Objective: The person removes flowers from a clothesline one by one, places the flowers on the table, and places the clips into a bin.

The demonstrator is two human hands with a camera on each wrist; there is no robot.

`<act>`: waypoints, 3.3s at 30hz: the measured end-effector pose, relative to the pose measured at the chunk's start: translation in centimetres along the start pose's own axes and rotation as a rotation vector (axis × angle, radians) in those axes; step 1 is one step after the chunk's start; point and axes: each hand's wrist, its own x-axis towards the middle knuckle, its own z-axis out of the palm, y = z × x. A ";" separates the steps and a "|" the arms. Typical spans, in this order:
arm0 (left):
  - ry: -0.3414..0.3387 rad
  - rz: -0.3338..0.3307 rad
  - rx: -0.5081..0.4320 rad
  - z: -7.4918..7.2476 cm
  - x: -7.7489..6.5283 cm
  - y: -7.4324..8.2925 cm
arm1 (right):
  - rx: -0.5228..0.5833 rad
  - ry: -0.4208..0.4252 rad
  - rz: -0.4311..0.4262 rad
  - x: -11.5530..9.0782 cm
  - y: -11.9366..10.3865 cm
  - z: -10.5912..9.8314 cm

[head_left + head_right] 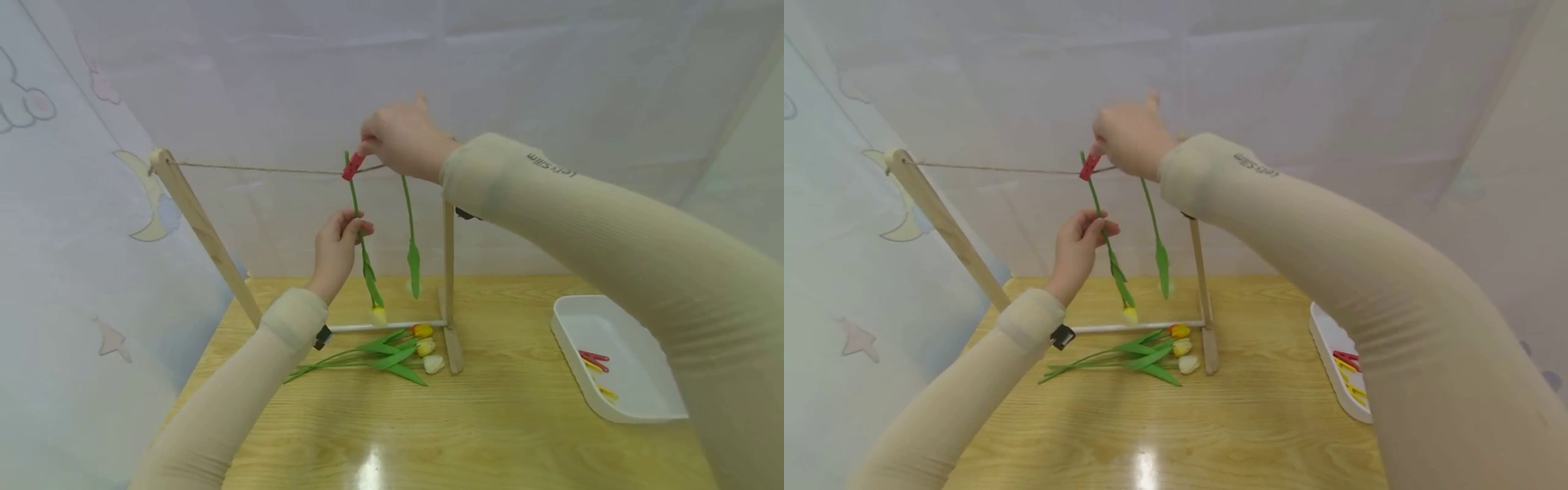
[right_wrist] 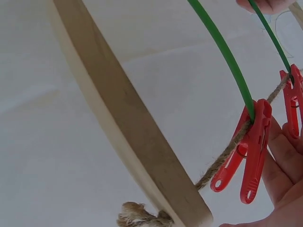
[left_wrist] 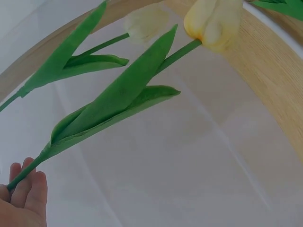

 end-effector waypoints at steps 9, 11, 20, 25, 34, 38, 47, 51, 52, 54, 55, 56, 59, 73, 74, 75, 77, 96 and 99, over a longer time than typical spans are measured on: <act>-0.024 -0.067 -0.024 -0.3 -0.6 -0.3 | 0.046 0.153 -0.008 0.1 0.2 -0.8; -0.020 -0.085 -0.019 -0.5 -0.9 -0.5 | 0.063 0.186 -0.021 -0.1 0.3 -1.0; 0.000 -0.088 -0.014 -1.0 -2.0 -0.9 | 0.014 0.239 -0.106 -2.8 1.4 -0.8; -0.004 -0.103 -0.001 -1.5 -2.8 -1.1 | 0.028 0.305 -0.122 -5.1 2.3 0.1; 0.001 -0.133 -0.029 -2.3 -4.1 -2.2 | 0.118 0.407 -0.171 -8.3 3.5 2.8; 0.004 -0.124 -0.041 -2.4 -4.6 -2.2 | 0.168 0.451 -0.200 -9.8 4.1 3.8; 0.036 -0.165 -0.058 -2.8 -5.9 -3.1 | 0.232 0.536 -0.213 -12.3 5.2 5.8; 0.043 -0.188 -0.075 -3.0 -6.5 -3.9 | 0.276 0.553 -0.176 -13.4 5.5 6.5; 0.049 -0.195 -0.080 -3.0 -6.7 -4.1 | 0.289 0.557 -0.161 -13.7 5.5 6.7; 0.066 -0.210 -0.092 -3.1 -7.0 -4.5 | 0.318 0.566 -0.130 -14.2 5.6 7.0; 0.077 -0.221 -0.102 -3.2 -7.1 -4.7 | 0.334 0.570 -0.112 -14.5 5.7 7.2; 0.086 -0.231 -0.114 -3.2 -7.3 -4.9 | 0.350 0.573 -0.093 -14.7 5.8 7.4; 0.103 -0.262 -0.132 -3.4 -7.8 -5.3 | 0.378 0.581 -0.053 -15.4 6.0 8.0; 0.220 -0.380 -0.270 -3.1 -9.6 -7.0 | 0.411 0.608 0.065 -18.1 7.4 10.0; 0.229 -0.390 -0.279 -3.1 -9.7 -7.2 | 0.415 0.605 0.078 -18.3 7.5 10.0; 0.235 -0.400 -0.286 -3.0 -9.8 -7.3 | 0.424 0.605 0.089 -18.5 7.6 10.1; 0.246 -0.415 -0.295 -3.0 -10.1 -7.7 | 0.444 0.595 0.120 -18.9 7.7 10.2; 0.278 -0.520 -0.372 -1.8 -13.5 -10.3 | 0.488 0.567 0.300 -22.4 9.6 12.1; 0.279 -0.523 -0.382 -1.5 -13.9 -10.8 | 0.505 0.547 0.329 -23.0 9.8 12.3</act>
